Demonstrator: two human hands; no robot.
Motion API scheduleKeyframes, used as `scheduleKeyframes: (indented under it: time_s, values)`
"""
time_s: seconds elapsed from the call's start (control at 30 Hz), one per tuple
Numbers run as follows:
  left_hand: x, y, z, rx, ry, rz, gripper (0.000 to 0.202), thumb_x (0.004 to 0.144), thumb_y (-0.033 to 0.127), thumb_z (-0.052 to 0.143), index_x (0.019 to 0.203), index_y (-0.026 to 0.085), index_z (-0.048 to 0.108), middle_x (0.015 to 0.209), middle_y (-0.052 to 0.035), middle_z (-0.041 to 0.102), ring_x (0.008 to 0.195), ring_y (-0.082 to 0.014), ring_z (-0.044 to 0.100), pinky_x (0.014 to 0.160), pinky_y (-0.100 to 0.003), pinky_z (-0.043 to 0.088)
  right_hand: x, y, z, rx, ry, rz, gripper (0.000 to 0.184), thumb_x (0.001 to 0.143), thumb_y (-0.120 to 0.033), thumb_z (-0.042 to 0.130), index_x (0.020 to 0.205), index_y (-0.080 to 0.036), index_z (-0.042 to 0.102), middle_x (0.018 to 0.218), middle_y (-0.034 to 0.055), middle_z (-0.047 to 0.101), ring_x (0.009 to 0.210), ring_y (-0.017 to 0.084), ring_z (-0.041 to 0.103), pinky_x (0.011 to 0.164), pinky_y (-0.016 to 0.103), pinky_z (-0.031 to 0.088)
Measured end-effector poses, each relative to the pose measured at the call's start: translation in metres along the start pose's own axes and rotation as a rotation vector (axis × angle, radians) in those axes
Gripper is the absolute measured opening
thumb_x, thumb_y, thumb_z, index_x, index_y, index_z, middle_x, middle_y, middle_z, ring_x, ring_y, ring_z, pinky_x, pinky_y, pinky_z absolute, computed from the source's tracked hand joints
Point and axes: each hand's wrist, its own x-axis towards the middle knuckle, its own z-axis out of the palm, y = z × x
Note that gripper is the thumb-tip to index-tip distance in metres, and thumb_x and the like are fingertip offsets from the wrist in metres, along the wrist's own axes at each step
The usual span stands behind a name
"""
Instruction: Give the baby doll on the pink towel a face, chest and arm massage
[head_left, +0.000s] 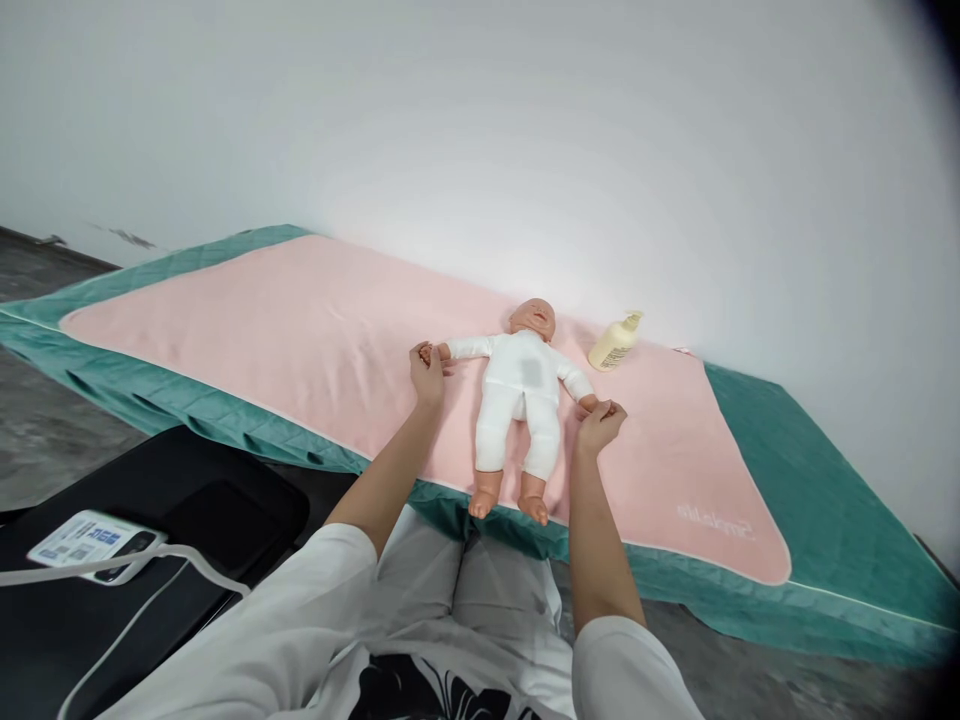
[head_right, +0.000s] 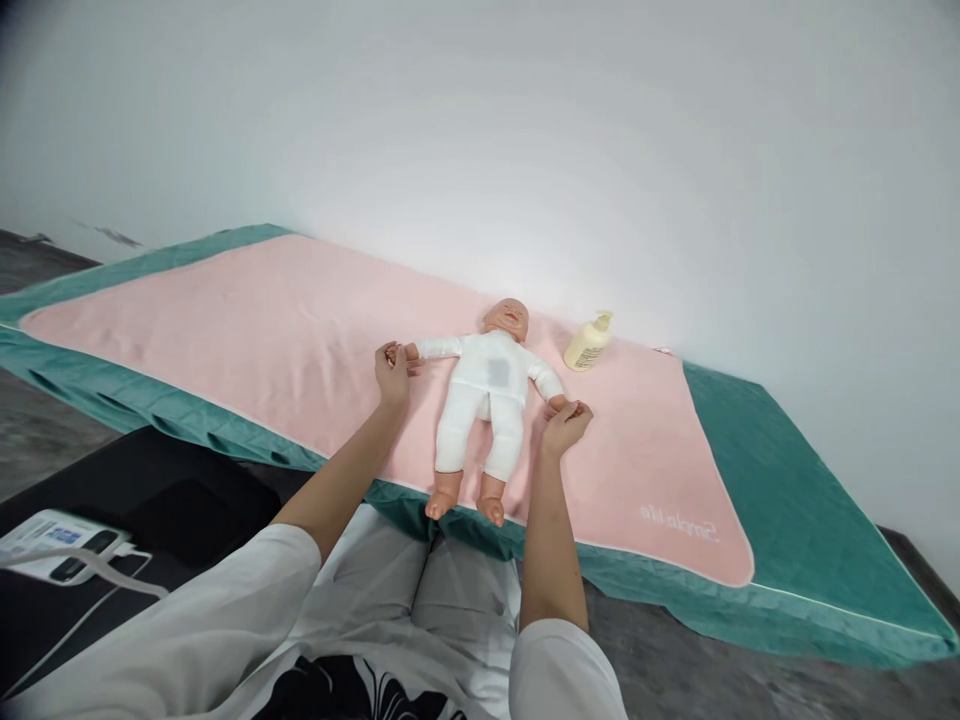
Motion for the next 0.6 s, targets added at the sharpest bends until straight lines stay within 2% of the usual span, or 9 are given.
scheduleKeyframes:
  time_s: [0.27, 0.37, 0.53, 0.6]
  values:
    - [-0.008, 0.004, -0.007, 0.137, -0.04, -0.05, 0.045, 0.096, 0.03, 0.047, 0.138, 0.017, 0.037, 0.121, -0.0145, 0.058, 0.069, -0.0101, 0.069, 0.047, -0.017, 0.049, -0.007, 0.0, -0.006, -0.008, -0.037, 0.043, 0.044, 0.093, -0.046, 0.035, 0.122, -0.014, 0.043, 0.12, 0.0158, 0.055, 0.057, 0.01, 0.061, 0.049, 0.025, 0.054]
    - [-0.008, 0.008, -0.009, 0.159, -0.046, -0.076, 0.056, 0.094, 0.027, 0.049, 0.146, 0.015, 0.029, 0.124, -0.0166, 0.056, 0.067, -0.0107, 0.069, 0.046, -0.018, 0.05, -0.009, -0.001, -0.009, 0.017, -0.041, 0.045, 0.05, 0.092, -0.049, 0.037, 0.126, -0.013, 0.042, 0.126, 0.0178, 0.05, 0.061, 0.01, 0.062, 0.05, 0.025, 0.055]
    - [-0.014, 0.022, -0.011, 0.174, -0.067, -0.116, 0.076, 0.093, 0.028, 0.053, 0.154, 0.017, 0.009, 0.127, -0.0178, 0.053, 0.063, -0.0099, 0.068, 0.044, -0.018, 0.048, -0.017, -0.004, -0.021, 0.085, -0.016, 0.022, 0.059, 0.09, -0.053, 0.039, 0.133, -0.013, 0.033, 0.141, 0.0226, 0.031, 0.075, 0.011, 0.065, 0.061, 0.026, 0.058]
    - [-0.02, 0.027, -0.014, 0.195, -0.038, -0.07, 0.077, 0.093, 0.031, 0.054, 0.154, 0.018, 0.01, 0.134, -0.0201, 0.048, 0.069, -0.011, 0.068, 0.042, -0.017, 0.046, -0.026, -0.004, -0.03, 0.132, 0.018, 0.018, 0.057, 0.089, -0.051, 0.041, 0.132, -0.015, 0.033, 0.137, 0.0201, 0.037, 0.073, 0.01, 0.064, 0.065, 0.027, 0.058]
